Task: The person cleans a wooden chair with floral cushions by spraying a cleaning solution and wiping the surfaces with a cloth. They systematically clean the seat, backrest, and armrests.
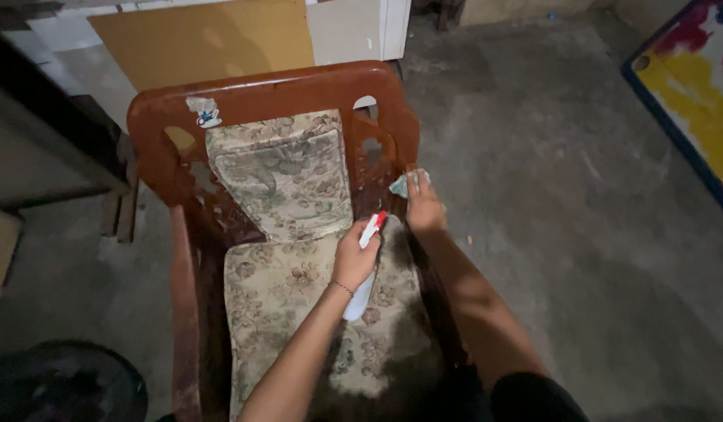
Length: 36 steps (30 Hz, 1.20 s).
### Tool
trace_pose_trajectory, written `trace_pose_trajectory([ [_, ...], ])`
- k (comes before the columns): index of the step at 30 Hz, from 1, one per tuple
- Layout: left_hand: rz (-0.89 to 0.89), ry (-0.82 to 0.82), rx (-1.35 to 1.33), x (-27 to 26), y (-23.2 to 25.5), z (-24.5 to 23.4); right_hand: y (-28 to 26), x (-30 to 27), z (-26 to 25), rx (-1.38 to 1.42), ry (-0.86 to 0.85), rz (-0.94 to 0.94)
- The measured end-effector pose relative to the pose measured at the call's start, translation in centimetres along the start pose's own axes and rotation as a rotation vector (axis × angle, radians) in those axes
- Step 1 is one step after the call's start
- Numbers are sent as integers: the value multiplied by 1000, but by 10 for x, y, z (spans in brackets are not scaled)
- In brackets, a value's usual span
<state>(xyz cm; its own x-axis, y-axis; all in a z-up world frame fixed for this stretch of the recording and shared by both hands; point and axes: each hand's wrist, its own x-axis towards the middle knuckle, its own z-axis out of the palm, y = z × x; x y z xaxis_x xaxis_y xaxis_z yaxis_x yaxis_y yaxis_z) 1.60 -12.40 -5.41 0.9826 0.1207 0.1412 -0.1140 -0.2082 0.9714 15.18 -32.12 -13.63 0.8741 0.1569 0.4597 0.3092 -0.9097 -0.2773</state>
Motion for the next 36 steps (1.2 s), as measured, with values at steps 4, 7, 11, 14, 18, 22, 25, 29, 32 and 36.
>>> trace_pose_trajectory([
  [4, 580, 104, 29, -7, -8, 3, -6, -35, -24, -62, -72, 34],
  [7, -150, -62, -136, -19, 7, 4, -5, -67, -30, -108, 89, -68],
  [11, -125, -91, -117, -37, 19, -2, -5, -116, -39, -317, 120, -133],
  [14, -84, -104, -117, -49, 22, 0, -11, -143, -51, -375, -132, -33],
  [18, -87, -120, -131, -69, 24, 6, -8, -189, -67, -484, 111, -236],
  [22, -109, -134, -53, -82, 20, 13, -5, -220, -80, -348, 100, -168],
  [25, -107, -165, -105, -87, 16, 17, -8, -214, -83, -393, 45, -158],
  [29, -117, -164, -113, -84, 14, 20, -11, -193, -82, -380, 21, -220],
  [32, -122, -156, -91, -76, 12, 19, -14, -167, -75, -304, 75, -221],
  [36, -151, -154, -95, -60, 4, 20, -14, -132, -75, -517, 122, -455],
])
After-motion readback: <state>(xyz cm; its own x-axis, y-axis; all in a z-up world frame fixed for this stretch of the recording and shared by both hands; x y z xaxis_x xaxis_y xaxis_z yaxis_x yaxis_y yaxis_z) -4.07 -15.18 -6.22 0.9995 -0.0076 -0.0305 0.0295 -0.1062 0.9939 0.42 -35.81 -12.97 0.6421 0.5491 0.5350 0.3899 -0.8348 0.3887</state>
